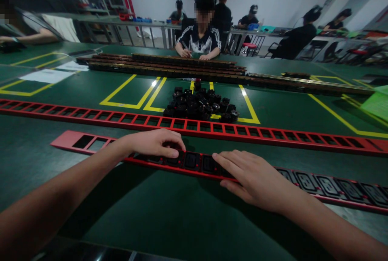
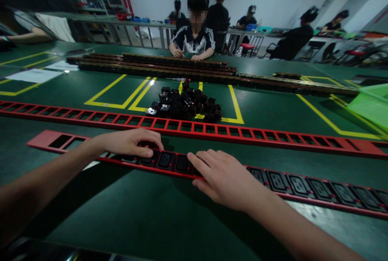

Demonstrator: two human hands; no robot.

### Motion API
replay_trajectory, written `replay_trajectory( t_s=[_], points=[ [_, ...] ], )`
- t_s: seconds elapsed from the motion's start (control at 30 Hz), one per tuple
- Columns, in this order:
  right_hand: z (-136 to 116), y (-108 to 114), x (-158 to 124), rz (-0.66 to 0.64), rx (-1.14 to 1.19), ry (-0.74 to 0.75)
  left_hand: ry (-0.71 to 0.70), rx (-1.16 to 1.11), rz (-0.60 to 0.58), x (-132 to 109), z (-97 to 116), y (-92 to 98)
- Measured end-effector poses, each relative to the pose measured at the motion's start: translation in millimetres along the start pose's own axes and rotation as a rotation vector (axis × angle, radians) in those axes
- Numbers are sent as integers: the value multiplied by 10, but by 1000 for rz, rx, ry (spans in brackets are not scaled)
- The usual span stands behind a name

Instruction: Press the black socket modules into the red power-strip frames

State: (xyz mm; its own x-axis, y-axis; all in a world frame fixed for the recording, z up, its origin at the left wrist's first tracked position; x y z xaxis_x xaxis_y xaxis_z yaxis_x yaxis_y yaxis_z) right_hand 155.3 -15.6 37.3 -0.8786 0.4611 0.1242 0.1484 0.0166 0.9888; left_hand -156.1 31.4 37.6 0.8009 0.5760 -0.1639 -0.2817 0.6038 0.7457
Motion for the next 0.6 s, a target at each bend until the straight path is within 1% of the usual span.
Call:
replay_trajectory(
  t_s=[0.2,0.33,0.6],
  points=[
    [1,-8,-3,-1,9,-10,-1,100,19,19,96,-49],
    [-4,3,3,-1,17,-4,51,179,42,26,137,-83],
    [-13,9,0,-8,21,-10,47,183,58,12,147,-98]
  ],
)
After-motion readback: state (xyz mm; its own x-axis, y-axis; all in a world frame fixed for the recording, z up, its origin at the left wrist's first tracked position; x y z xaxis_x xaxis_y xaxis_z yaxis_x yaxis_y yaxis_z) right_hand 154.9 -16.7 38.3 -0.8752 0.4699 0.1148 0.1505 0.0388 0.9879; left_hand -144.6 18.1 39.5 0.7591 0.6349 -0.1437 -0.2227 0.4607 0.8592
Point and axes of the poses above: each hand's wrist, its own x-axis towards the middle knuckle, its own y-axis out of the back of the hand, z = x × y, the point moved 1 cm from there along x, towards the middle knuckle, and after that the axes turned 5 degrees about x, right-handed, at the moved point
